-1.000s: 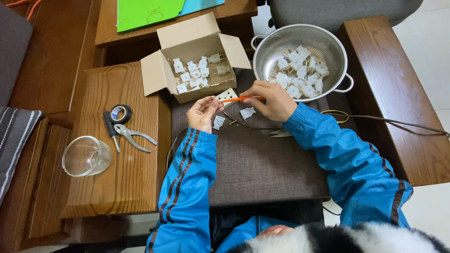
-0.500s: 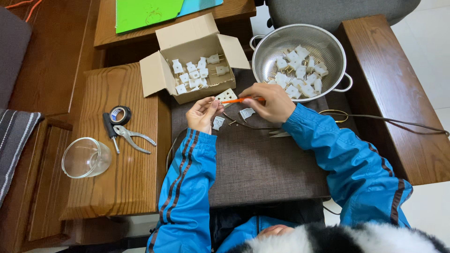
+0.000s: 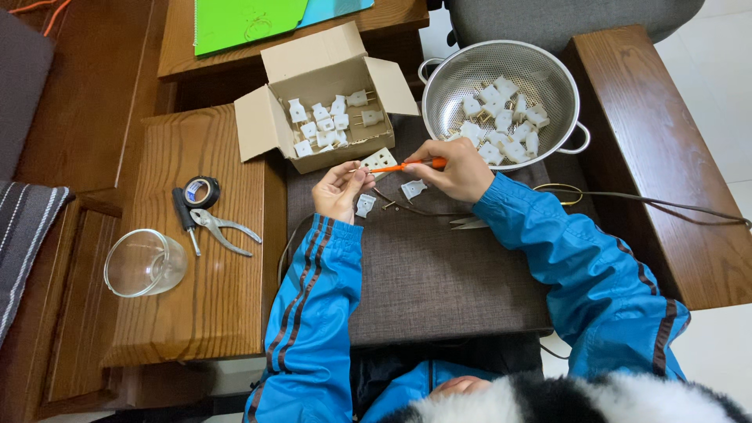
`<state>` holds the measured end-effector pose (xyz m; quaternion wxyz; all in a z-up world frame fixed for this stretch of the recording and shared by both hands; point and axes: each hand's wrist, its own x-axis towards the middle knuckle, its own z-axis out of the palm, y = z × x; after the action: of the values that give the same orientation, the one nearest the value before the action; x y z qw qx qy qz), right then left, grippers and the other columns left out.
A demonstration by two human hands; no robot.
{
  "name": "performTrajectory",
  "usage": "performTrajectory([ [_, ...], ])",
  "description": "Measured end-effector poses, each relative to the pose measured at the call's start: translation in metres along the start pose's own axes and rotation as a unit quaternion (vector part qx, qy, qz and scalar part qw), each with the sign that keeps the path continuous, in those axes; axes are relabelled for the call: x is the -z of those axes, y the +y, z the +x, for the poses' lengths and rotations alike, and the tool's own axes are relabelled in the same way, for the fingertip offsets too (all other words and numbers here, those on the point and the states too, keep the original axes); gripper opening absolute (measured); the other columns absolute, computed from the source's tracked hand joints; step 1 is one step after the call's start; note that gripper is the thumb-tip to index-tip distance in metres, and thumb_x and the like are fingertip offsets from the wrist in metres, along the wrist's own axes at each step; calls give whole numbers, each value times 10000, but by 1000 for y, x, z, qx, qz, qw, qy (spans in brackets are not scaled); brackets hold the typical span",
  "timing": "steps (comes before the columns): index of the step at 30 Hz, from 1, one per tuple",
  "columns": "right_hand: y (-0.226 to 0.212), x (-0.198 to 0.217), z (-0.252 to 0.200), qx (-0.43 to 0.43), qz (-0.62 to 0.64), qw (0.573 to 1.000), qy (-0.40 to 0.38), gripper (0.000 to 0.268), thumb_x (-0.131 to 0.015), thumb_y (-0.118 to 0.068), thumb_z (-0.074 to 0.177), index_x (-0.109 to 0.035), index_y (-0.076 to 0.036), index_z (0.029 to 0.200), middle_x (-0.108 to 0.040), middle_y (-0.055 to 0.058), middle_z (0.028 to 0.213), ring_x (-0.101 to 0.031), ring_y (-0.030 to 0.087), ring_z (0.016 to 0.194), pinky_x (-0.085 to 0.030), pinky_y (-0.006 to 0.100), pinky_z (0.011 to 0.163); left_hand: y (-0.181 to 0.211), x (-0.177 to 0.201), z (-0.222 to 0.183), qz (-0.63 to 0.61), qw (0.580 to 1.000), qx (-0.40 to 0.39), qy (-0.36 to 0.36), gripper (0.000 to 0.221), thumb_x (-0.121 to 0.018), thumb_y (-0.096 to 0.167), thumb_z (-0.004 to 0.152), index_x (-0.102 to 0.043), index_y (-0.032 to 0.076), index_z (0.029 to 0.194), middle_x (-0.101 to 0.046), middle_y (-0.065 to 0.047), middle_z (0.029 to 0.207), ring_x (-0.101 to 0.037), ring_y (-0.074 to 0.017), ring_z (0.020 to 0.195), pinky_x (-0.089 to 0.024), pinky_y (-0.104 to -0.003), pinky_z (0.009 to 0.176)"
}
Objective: The person assembles electrical plugs by threading a wire through a casing, stripping the wire ends, and then using a screwdriver to secure the wire into a multi-socket adapter.
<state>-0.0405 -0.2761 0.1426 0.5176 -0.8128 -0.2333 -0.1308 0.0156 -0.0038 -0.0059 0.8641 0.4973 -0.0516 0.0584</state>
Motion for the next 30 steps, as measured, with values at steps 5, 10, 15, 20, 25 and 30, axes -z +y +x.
performTrajectory([
  [5,-2,-2,-2,-17,30,999,-7,146,-895,-136,1101,-885,-16,1185,-832,85,701,-805,199,611,-630,329,724,3,0,0,-1,1000,-15,-3,366,-978,47,1001,-800,-84,1292,-882,-296,1088,-915,-372,935,-810,-479,847],
  [10,-7,-7,-3,-43,81,996,-10,128,-855,-93,1111,-877,13,1178,-821,93,679,-790,189,581,-638,325,699,15,-5,-2,30,999,-43,-11,346,-982,28,997,-813,-87,1276,-882,-312,1084,-913,-378,933,-813,-502,846],
  [15,-19,-6,-1,-19,1,1000,-21,230,-780,-137,1176,-885,20,1308,-850,169,769,-831,290,665,-622,388,707,21,-10,1,58,996,-65,16,294,-951,67,1045,-809,-70,1262,-885,-299,1122,-912,-360,976,-803,-493,865],
  [20,29,-23,-19,50,-352,934,12,330,-700,-128,1176,-800,-43,1479,-832,141,972,-831,329,789,-668,452,653,33,-5,6,73,992,-83,66,273,-926,91,1079,-795,-57,1268,-883,-286,1163,-906,-335,1005,-801,-459,894],
  [25,93,-60,-53,80,-685,723,44,353,-656,-253,1089,-795,-180,1405,-713,-51,908,-776,123,799,-625,304,614,28,6,15,85,987,-92,102,282,-946,107,1069,-795,-46,1251,-882,-286,1205,-907,-323,1038,-802,-421,905],
  [30,108,-61,-57,100,-677,729,26,288,-725,-149,1024,-843,-67,1273,-703,38,870,-751,218,778,-612,330,637,22,11,15,159,973,-135,98,261,-993,148,1036,-841,5,1193,-882,-202,1028,-887,-242,876,-806,-386,792],
])
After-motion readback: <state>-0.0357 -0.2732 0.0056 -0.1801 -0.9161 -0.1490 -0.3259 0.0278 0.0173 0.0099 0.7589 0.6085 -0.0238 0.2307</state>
